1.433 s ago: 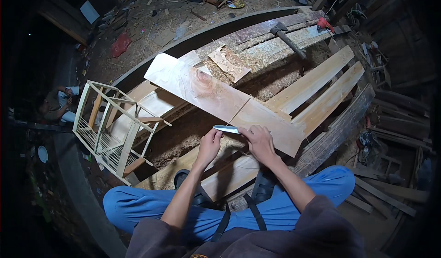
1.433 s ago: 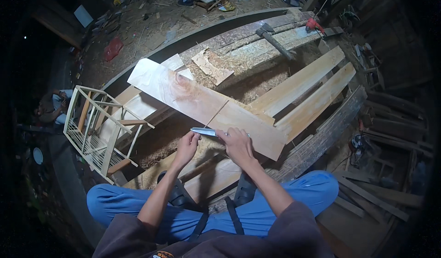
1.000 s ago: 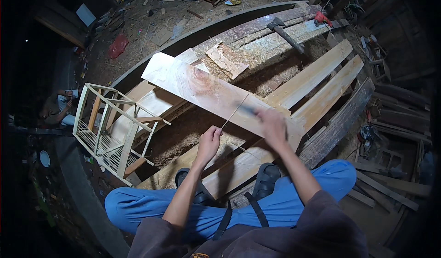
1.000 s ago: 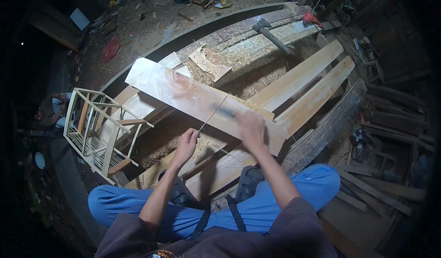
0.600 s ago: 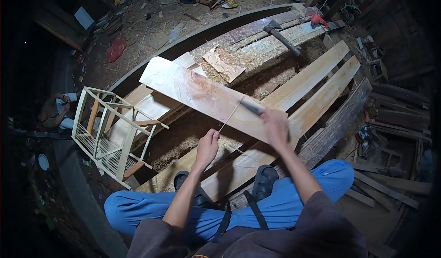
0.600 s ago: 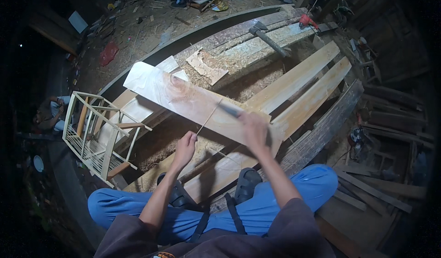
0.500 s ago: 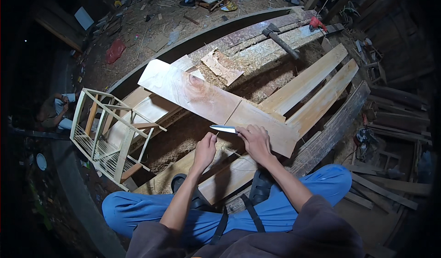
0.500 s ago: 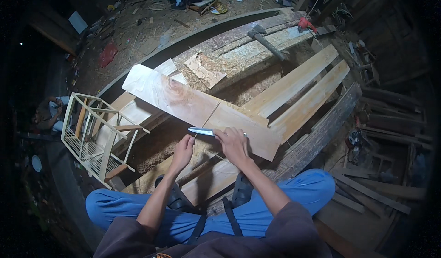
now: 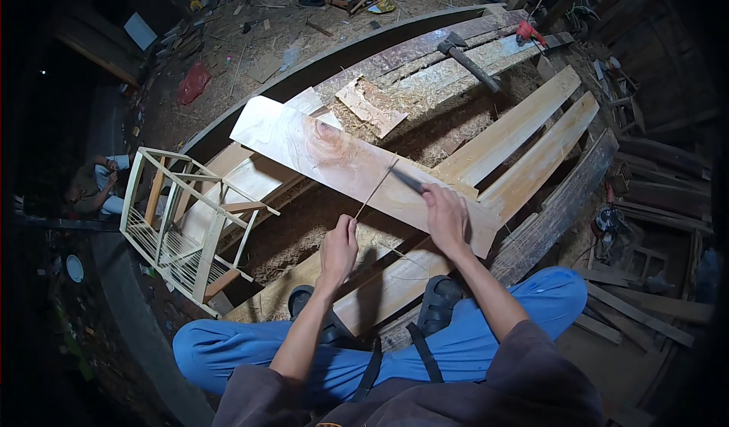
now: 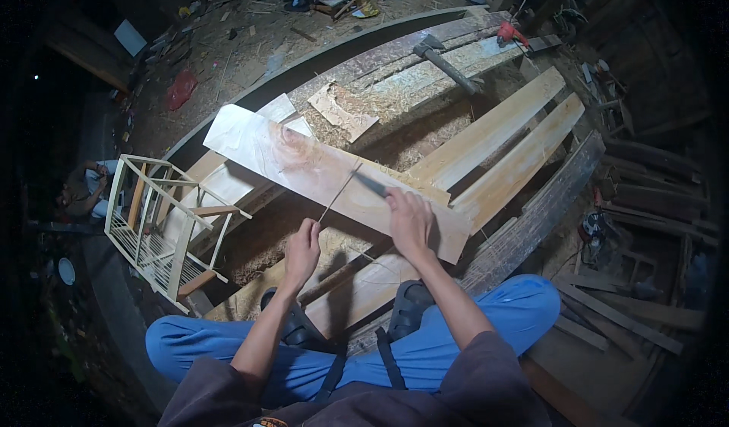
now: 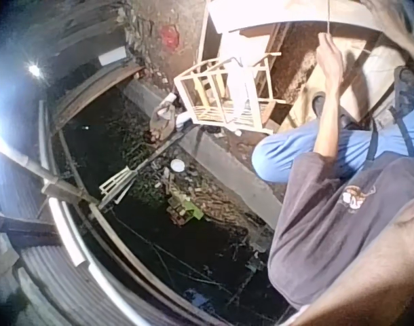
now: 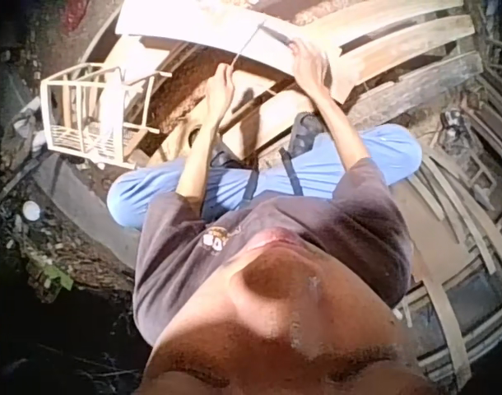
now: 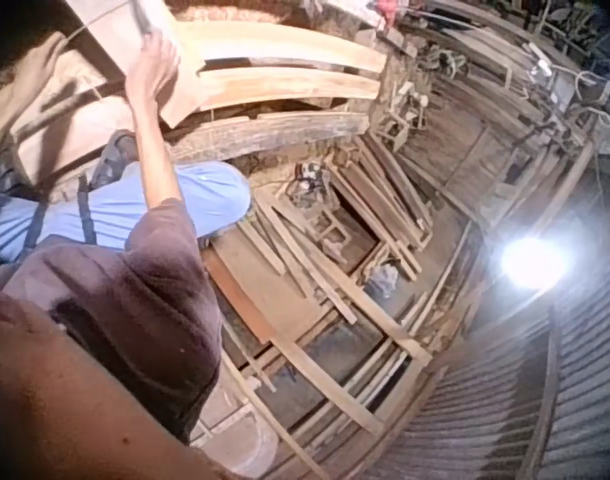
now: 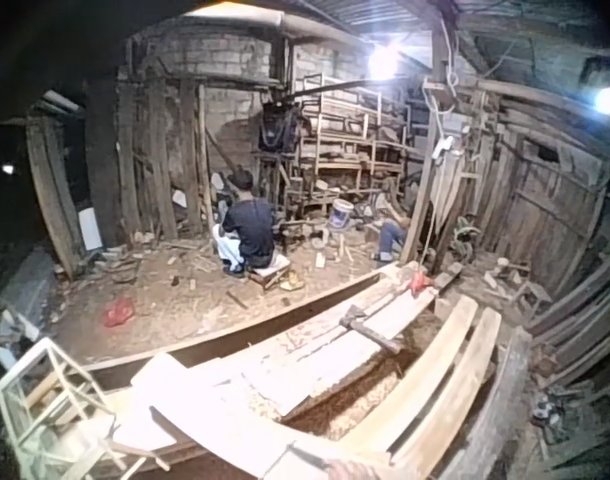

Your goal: The person whittles a thin wooden dowel with a knife, periodically fitting it into the wooden frame of a bird cage to check for size and alignment.

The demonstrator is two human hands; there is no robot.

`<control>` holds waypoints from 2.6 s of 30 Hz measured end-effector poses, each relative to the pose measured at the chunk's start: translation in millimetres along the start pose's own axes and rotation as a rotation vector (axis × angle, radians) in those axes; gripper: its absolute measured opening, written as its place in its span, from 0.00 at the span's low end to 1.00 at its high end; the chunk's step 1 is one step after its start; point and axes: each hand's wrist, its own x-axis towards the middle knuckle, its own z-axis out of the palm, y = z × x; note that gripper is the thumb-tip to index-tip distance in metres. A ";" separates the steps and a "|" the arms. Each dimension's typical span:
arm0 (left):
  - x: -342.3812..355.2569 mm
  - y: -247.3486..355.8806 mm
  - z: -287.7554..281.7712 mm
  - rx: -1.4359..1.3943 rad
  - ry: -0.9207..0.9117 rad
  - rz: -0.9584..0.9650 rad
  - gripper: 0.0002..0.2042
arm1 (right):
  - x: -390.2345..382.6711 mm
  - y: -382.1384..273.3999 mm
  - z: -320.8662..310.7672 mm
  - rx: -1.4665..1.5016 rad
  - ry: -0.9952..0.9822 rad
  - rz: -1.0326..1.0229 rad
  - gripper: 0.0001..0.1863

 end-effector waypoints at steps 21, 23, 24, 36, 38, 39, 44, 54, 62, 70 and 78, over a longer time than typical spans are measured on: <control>2.9 4.0 -4.8 -0.046 0.003 0.095 0.09 | 21.0 17.9 -3.3 -0.162 0.111 -0.085 0.08; 0.1 4.1 -3.5 -0.021 -0.017 0.064 0.09 | -3.4 -1.6 15.3 -0.099 -0.066 -0.126 0.07; 2.9 5.2 -3.8 -0.015 -0.019 0.057 0.09 | -15.7 -17.0 20.7 -0.145 -0.146 -0.254 0.07; -2.4 1.3 -4.4 0.025 0.001 0.048 0.09 | -7.7 -8.6 7.7 -0.011 0.045 -0.158 0.09; -2.4 3.0 -8.7 0.012 -0.007 0.043 0.10 | -6.4 -0.9 6.2 -0.028 0.000 -0.165 0.10; -4.3 2.4 -8.3 0.003 -0.005 0.042 0.10 | -8.6 1.1 5.6 -0.004 -0.047 -0.200 0.11; -4.2 7.7 -6.9 0.001 0.002 0.067 0.09 | 13.8 20.2 -6.5 -0.082 0.040 -0.083 0.10; 0.4 6.1 -5.2 0.001 -0.007 0.081 0.10 | 10.4 25.3 -3.3 -0.092 0.020 -0.087 0.10; 0.0 9.3 -7.1 0.029 0.001 0.104 0.10 | 14.3 24.6 -3.1 -0.059 0.108 -0.014 0.09; -1.6 11.8 -8.6 0.024 -0.030 0.073 0.10 | 23.2 35.2 -22.5 -0.150 0.045 0.016 0.13; -4.8 -0.7 -9.8 0.019 -0.006 0.086 0.09 | -2.3 23.6 16.7 -0.116 -0.002 0.006 0.11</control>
